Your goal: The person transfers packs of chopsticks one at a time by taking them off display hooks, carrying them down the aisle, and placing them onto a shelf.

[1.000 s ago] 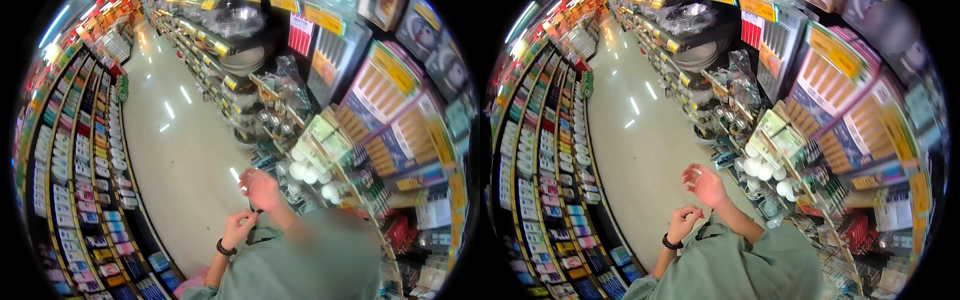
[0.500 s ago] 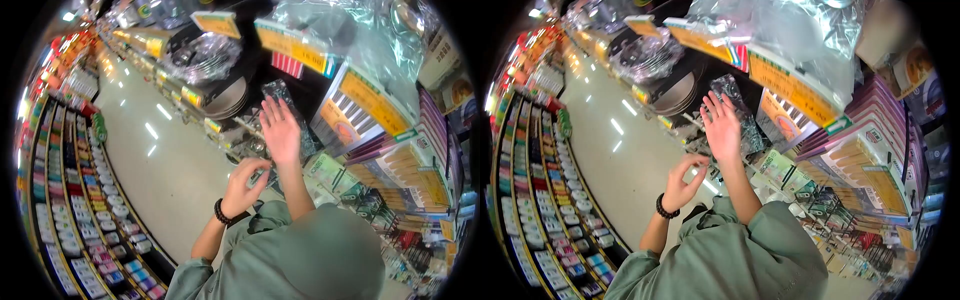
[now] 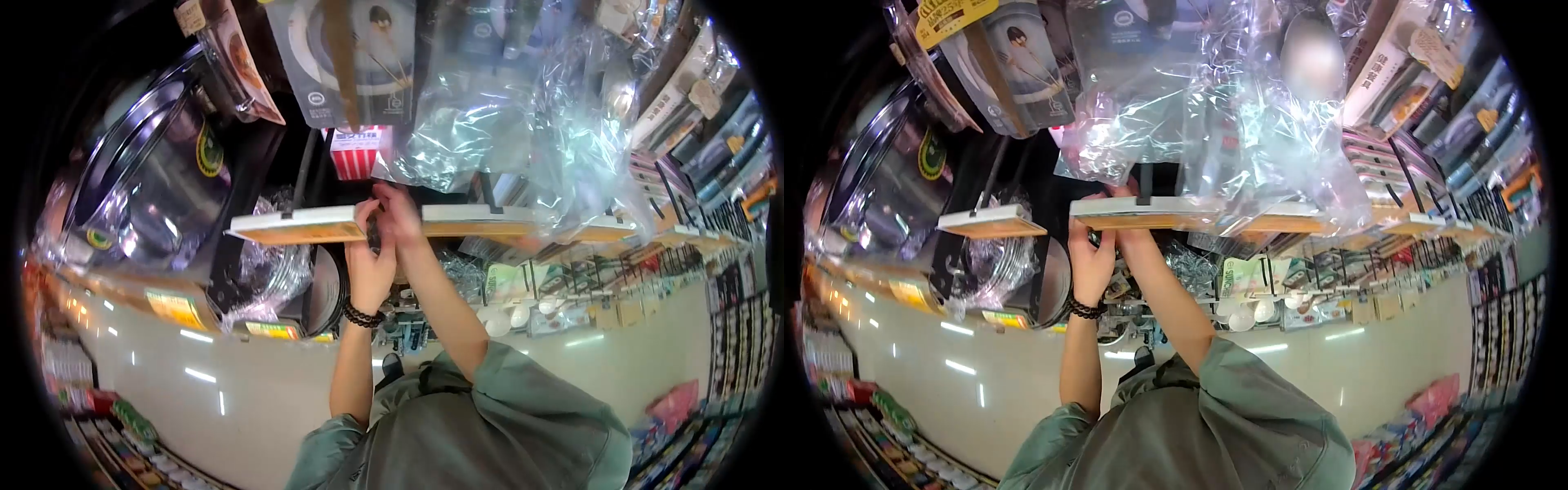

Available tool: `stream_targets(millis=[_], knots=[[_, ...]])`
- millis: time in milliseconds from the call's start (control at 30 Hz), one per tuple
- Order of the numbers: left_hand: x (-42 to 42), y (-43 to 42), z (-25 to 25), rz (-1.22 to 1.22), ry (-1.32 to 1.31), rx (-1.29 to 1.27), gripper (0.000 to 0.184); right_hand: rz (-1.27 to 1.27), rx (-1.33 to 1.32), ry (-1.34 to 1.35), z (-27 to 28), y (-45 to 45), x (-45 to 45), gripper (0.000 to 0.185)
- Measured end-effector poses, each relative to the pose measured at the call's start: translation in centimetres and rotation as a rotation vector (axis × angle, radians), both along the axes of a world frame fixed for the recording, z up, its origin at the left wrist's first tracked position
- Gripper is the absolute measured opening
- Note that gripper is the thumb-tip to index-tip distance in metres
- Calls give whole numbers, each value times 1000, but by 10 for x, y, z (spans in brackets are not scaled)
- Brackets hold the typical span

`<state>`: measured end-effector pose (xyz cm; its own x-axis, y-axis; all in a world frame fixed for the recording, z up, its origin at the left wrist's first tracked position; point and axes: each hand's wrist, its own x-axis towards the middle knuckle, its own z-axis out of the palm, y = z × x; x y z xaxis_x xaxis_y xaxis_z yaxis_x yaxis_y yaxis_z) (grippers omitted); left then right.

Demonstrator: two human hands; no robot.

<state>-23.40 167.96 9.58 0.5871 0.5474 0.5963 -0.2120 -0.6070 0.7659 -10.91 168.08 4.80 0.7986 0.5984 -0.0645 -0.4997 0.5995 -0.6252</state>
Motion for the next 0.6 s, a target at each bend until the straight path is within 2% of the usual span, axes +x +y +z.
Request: stream_targets(millis=[33, 200, 267, 300, 333, 400, 433, 467, 533, 600], knots=[[2, 4, -1, -28, -2, -19, 38, -92, -67, 32, -7, 2, 1, 43], [-3, 11, -7, -38, 46, -24, 40, -180, 120, -152, -39, 6, 2, 43], [-8, 13, -17, -13, 55, -24, 40, -180, -76, -338, -36, -1, -2, 47], [-9, 14, -23, -13, 31, -43, 41, -72, -251, -81, 23, -15, -30, 49], [-12, 14, -28, -28, 12, -64, 41, -221, -248, -290, 8, -7, -30, 33], [-17, 13, -33, -59, -31, -101, 40, -335, -226, -593, 17, -6, -39, 38], [-23, 9, -32, -38, -22, -87, 38, -312, -207, -557, 7, -2, -38, 41], [-29, 5, -33, -51, -21, -135, 37, -334, -270, -664, -2, 1, -33, 34], [-42, -5, -36, -69, -18, -231, 37, -224, -430, -782, 11, -20, -44, 21], [-52, -16, -40, -57, -98, -403, 35, -176, -356, -679, 32, -48, -66, 19]])
